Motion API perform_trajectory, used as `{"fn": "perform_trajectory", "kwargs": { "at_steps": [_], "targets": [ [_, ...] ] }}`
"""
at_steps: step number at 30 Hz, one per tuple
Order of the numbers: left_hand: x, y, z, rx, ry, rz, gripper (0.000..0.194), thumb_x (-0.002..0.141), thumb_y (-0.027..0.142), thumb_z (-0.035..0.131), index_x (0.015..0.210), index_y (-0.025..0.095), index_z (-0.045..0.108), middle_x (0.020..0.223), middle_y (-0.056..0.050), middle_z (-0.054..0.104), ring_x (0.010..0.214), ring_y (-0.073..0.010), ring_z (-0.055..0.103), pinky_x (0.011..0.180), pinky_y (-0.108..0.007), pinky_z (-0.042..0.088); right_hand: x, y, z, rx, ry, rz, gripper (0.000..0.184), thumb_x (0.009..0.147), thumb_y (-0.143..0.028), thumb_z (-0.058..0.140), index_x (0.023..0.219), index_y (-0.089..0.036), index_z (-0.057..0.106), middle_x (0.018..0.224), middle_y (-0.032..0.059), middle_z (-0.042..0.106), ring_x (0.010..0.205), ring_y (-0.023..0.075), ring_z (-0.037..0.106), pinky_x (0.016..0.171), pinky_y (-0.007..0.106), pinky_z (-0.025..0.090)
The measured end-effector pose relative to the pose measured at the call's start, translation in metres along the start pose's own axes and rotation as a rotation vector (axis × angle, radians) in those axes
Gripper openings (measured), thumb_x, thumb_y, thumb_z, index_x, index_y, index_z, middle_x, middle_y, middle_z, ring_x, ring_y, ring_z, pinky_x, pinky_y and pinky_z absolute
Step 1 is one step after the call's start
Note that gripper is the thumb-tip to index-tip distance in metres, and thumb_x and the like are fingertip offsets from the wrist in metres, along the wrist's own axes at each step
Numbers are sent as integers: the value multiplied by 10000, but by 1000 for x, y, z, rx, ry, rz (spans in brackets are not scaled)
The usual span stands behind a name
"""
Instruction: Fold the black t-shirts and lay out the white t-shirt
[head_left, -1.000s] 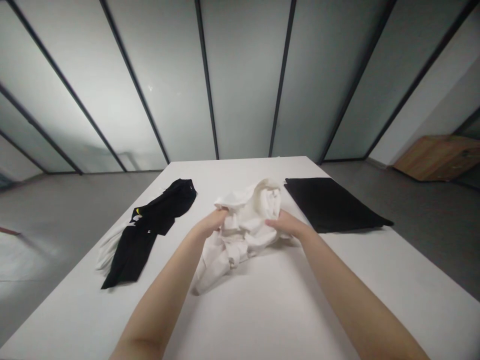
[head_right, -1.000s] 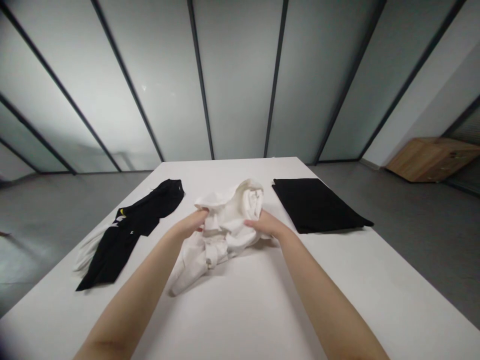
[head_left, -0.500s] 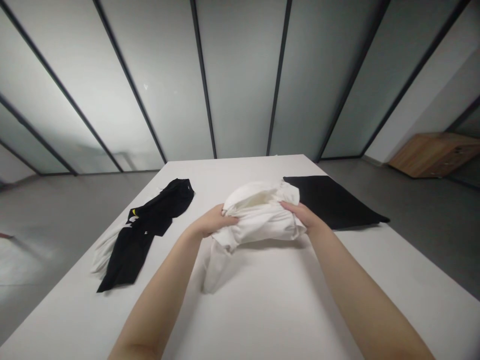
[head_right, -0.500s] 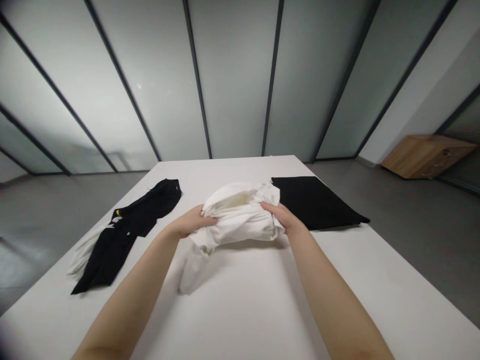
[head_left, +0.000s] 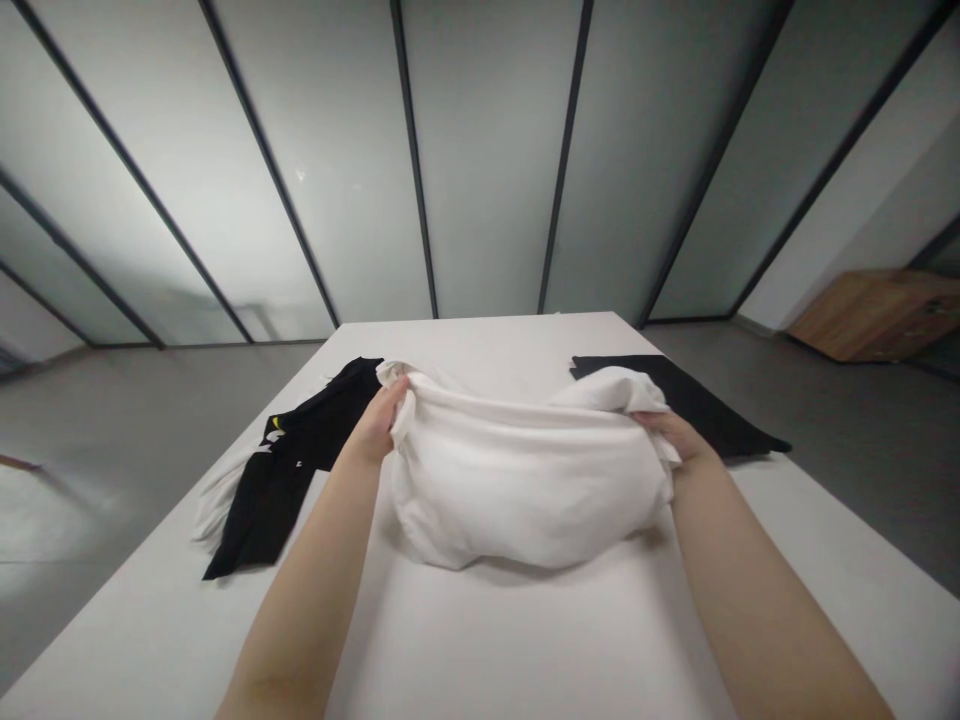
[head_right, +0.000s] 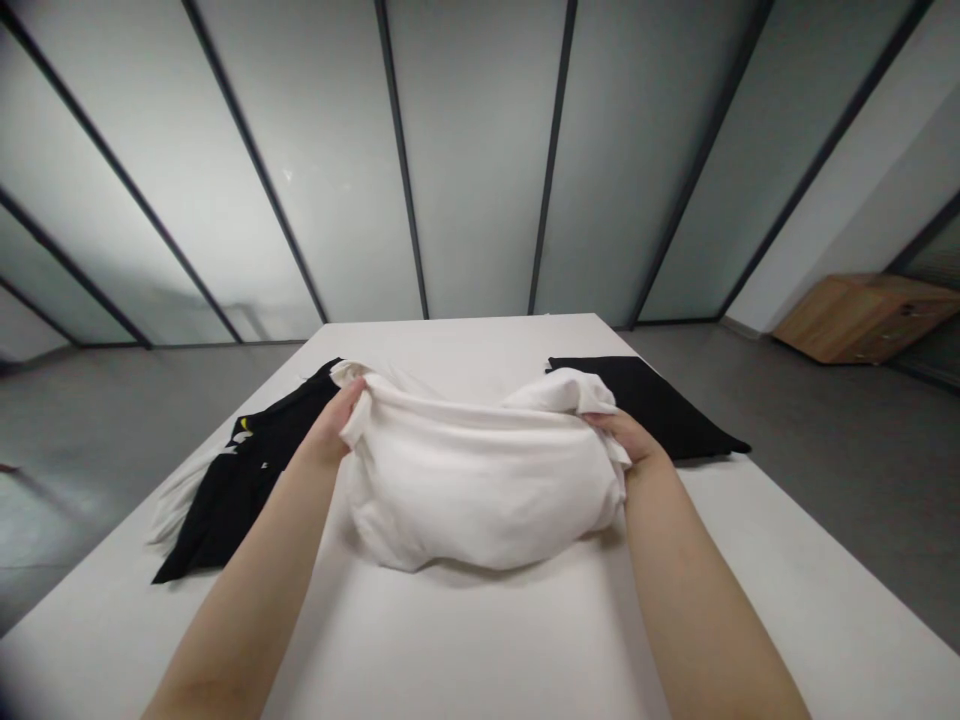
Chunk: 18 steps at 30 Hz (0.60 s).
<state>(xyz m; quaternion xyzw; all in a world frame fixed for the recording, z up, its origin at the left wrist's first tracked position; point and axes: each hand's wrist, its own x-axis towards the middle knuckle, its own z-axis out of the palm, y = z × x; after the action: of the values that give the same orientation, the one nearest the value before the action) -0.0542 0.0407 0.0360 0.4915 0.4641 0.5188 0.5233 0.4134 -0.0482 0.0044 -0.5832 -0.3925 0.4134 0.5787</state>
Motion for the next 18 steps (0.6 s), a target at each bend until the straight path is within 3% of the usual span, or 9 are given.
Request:
{"fn": "perform_trajectory", "kwargs": {
  "at_steps": [2, 4, 6, 9, 11, 14, 16, 18],
  "targets": [
    [15, -7, 2, 204, 170, 53, 540, 764, 583, 733, 1111, 170, 701, 1038, -119, 775, 998, -279, 736, 855, -359, 597, 8, -3, 22, -49, -46, 118, 357, 573, -352, 869, 899, -232, 788, 821, 99, 801, 778, 357, 757, 773, 511, 622],
    [23, -17, -1, 457, 229, 57, 404, 778, 484, 686, 1024, 165, 713, 998, -100, 774, 1007, -280, 726, 851, -345, 577, 15, -1, 40, -124, 16, 81, 282, 592, -303, 816, 863, -232, 791, 871, 86, 814, 863, 338, 755, 853, 492, 610],
    [24, -25, -5, 626, 165, 32, 293, 796, 389, 623, 949, 157, 716, 924, -86, 762, 973, -284, 722, 848, -356, 565, 19, 5, 52, -133, 34, -12, 169, 636, -297, 749, 791, -237, 778, 971, 82, 826, 987, 316, 748, 948, 463, 583],
    [21, -30, -4, 685, 78, 48, 249, 811, 281, 549, 958, 154, 706, 897, -75, 739, 926, -267, 715, 852, -369, 558, 23, 15, 61, -57, -105, -57, 119, 715, -345, 719, 749, -233, 742, 1086, 84, 818, 1071, 279, 736, 976, 408, 573],
    [20, -31, 0, 718, 124, 78, 319, 822, 246, 542, 1096, 158, 681, 924, -68, 728, 903, -248, 713, 838, -359, 556, 23, 20, 64, -81, -141, -34, 222, 758, -411, 754, 891, -234, 757, 1088, 83, 808, 996, 258, 743, 900, 384, 593],
    [18, -32, 6, 791, 155, 47, 516, 838, 242, 588, 1348, 169, 560, 919, -51, 720, 801, -222, 709, 774, -332, 549, 21, 27, 71, -258, -71, -28, 558, 758, -514, 832, 1236, -250, 717, 1132, 98, 789, 920, 247, 740, 849, 380, 590],
    [14, -34, 11, 818, 57, 15, 530, 841, 275, 625, 1355, 164, 559, 945, -75, 743, 813, -235, 720, 771, -332, 549, 17, 31, 78, -404, -63, -66, 739, 696, -533, 902, 1338, -237, 685, 1157, 131, 782, 952, 271, 741, 884, 393, 575],
    [9, -33, 15, 826, -115, 15, 437, 823, 322, 659, 1232, 166, 651, 1038, -120, 773, 933, -276, 736, 816, -342, 554, 13, 30, 84, -507, -144, -104, 733, 608, -489, 964, 1253, -226, 738, 1122, 139, 791, 966, 298, 740, 895, 399, 568]
  ]
}}
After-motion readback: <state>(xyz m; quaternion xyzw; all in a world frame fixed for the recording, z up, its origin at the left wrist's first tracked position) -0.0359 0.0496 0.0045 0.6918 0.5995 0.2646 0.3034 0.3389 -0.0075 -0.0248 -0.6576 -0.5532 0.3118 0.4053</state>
